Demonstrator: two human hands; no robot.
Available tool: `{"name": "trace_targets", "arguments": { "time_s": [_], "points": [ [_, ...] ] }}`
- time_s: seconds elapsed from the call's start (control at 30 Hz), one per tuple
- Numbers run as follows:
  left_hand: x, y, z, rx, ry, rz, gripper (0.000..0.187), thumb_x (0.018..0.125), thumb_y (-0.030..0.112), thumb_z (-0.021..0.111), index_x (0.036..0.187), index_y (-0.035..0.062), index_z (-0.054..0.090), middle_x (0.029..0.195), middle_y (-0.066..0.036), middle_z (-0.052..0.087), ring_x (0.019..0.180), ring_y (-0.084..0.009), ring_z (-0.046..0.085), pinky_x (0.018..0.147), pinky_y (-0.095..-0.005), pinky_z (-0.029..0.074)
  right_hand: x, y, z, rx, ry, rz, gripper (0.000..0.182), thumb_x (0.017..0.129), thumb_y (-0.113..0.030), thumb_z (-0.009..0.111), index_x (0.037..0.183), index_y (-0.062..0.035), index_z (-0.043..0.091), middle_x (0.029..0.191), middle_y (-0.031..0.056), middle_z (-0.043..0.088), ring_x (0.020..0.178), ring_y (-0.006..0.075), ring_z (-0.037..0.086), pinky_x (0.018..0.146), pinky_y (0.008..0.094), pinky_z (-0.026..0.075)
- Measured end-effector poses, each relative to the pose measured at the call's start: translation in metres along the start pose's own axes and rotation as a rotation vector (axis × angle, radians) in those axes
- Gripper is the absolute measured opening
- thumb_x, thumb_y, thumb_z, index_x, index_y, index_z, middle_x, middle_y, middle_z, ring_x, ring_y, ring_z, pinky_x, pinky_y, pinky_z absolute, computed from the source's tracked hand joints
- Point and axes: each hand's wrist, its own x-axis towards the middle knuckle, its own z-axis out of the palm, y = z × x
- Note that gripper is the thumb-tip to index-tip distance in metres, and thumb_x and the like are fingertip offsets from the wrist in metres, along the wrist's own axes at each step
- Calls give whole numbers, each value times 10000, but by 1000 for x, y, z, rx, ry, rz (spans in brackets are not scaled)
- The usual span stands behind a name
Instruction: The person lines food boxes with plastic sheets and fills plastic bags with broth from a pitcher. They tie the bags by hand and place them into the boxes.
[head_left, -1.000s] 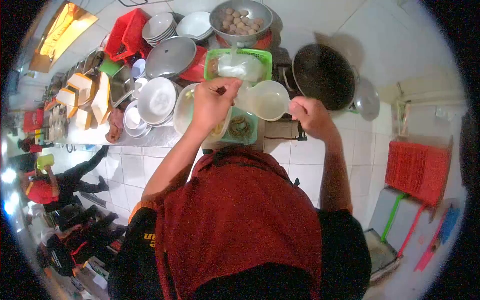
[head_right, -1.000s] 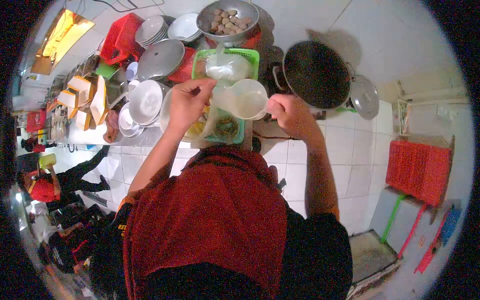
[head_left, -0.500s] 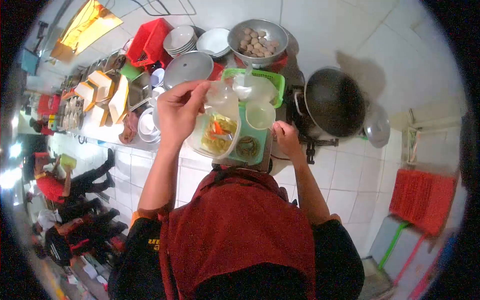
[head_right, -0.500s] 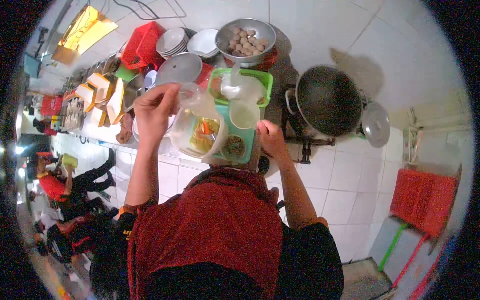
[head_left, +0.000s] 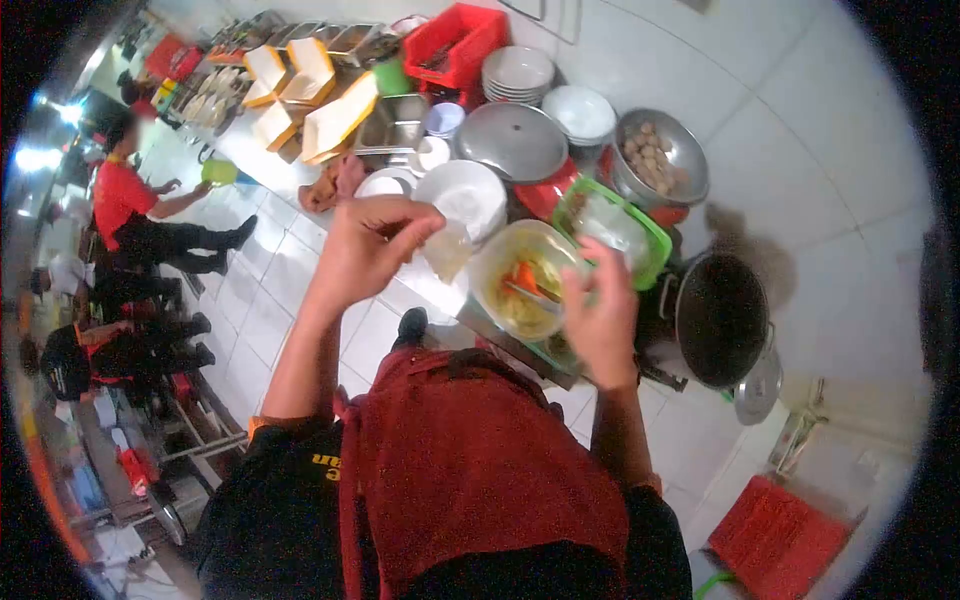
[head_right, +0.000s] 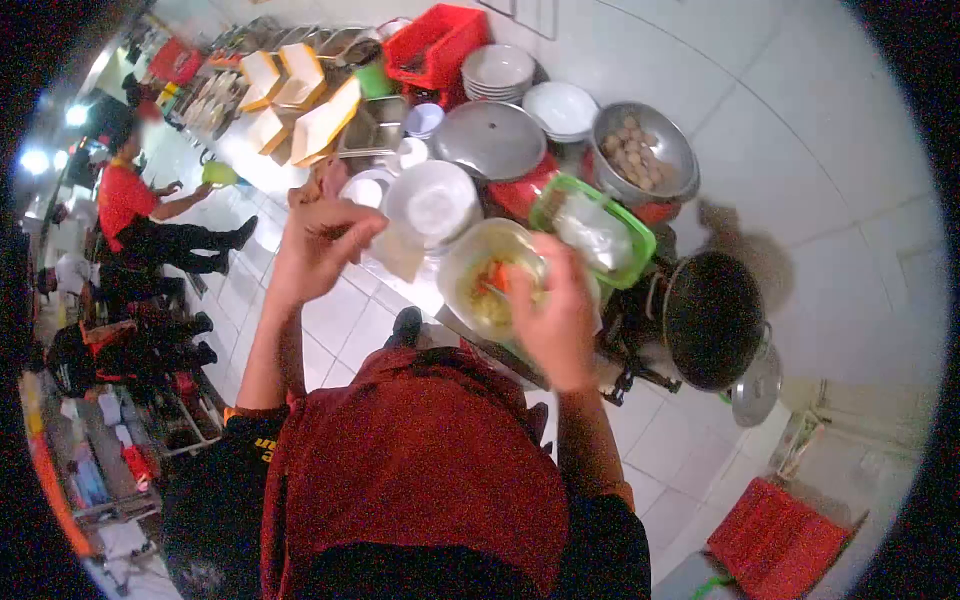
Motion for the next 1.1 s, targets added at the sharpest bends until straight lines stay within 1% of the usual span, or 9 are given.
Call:
{"name": "trace_targets", "arguments": {
  "time_s": [0.13,0.2,0.37,0.5,0.67,0.77,0.9,0.97,1.1],
  "points": [
    [-15,-49,-47,48,-122,17,90,884,72,678,934,8,717,756,-77,673,606,-106,574,549,-269,473,30,-82,95,30,-221,-255,255,879,-197,645,1075,-43,593,974,179,636,876,352,642,748,422,515],
    [-21,-79,-72,32,-181,50,83,860,67,687,916,9,706,750,-98,673,633,-130,593,598,-300,491,44,-83,143,-3,-637,-161,172,880,-185,638,910,-26,581,795,176,631,728,357,636,671,430,501],
    [-38,-163,-128,8,-382,-36,90,806,59,661,881,10,661,753,-153,662,672,-240,642,655,-333,510,44,-111,222,-16,-739,-42,166,886,-157,611,830,-10,558,734,219,598,693,396,611,627,457,463],
    [-56,-240,-134,-66,-259,-242,198,776,146,676,841,-29,611,716,-215,629,679,-333,641,641,-408,499,26,-104,296,-97,-605,20,150,859,-118,631,816,1,550,698,194,590,605,336,587,572,391,448],
    [-62,-300,-137,-947,-223,-905,141,841,109,620,918,13,550,823,-47,582,668,-156,557,605,-314,502,19,-99,362,-83,-378,63,138,853,-109,622,798,-6,548,657,196,582,574,333,595,558,389,456],
    [-59,-313,-138,-1058,10,-964,99,879,85,628,904,30,550,733,-25,577,672,-137,580,583,-314,485,15,-96,393,-95,-240,89,139,821,-104,627,776,-14,531,623,187,558,553,329,588,536,398,448],
    [-42,-334,-157,-639,-165,-629,95,845,60,627,896,11,564,690,-91,597,663,-233,620,601,-371,494,17,-88,422,-110,-91,66,151,768,-87,608,701,-18,492,572,180,504,505,346,535,497,415,411],
    [-32,-343,-168,68,-154,-7,138,792,50,632,902,-16,582,706,-208,609,673,-384,620,620,-447,487,18,-88,429,-90,-76,102,161,760,-78,589,671,-16,469,559,181,479,483,357,502,482,425,389],
    [-22,-323,-199,90,-330,-29,162,752,57,642,880,-22,580,763,-263,590,711,-457,584,637,-478,474,21,-100,437,-133,-93,-2,206,770,-57,527,632,-8,383,548,191,398,467,355,399,471,446,327]
  ]
}}
